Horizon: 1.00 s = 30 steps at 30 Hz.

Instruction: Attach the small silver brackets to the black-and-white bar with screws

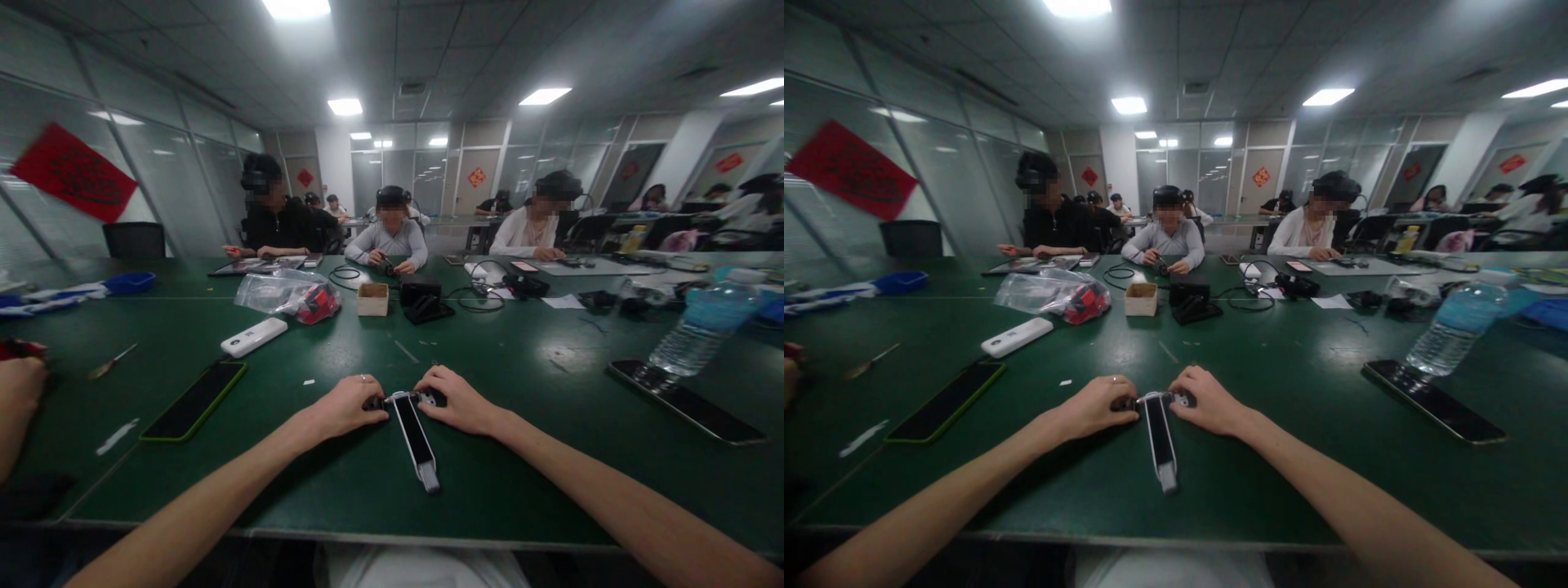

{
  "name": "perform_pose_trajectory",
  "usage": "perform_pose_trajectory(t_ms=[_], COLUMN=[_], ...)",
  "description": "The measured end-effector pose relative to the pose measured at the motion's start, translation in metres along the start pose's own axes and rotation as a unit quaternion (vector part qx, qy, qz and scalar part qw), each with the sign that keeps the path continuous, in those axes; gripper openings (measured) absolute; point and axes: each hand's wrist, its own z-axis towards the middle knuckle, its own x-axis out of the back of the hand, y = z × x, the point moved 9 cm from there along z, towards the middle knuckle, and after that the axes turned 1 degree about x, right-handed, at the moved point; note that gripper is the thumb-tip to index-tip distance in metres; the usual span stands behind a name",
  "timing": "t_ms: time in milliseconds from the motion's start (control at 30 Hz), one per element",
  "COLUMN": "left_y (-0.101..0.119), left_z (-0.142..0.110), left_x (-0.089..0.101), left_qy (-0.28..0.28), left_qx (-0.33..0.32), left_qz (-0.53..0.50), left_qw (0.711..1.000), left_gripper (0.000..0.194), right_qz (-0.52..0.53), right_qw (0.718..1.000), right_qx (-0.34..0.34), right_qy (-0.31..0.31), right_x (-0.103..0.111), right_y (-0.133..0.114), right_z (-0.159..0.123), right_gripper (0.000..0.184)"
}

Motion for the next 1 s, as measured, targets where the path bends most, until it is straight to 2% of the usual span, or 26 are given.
perform_pose_trajectory(t_ms=[333,667,1000], left_y=[0.0006,-0.0066,-0.0018], left_z=[0.0005,0.0009,-0.0022], left_x=[-0.0048,-0.0020,-0.0004], left_qy=[0.032,0.042,0.071], left_qx=[-0.014,0.046,0.000], left_qz=[-0.028,-0.062,-0.023], left_qw=[0.999,0.996,0.997], left_gripper=[0.019,0.021,0.010], right_qz=[0.015,0.014,0.003], right_qw=[1.000,1.000,1.000], right_qx=[0.007,0.005,0.024], right_qy=[-0.004,-0.004,0.006], right_x=[-0.0001,-0.0004,0.0015], right_y=[-0.0031,-0.0003,-0.0034], right_z=[-0.0007,-0.0006,-0.0005], right_gripper=[0.023,0.026,0.026])
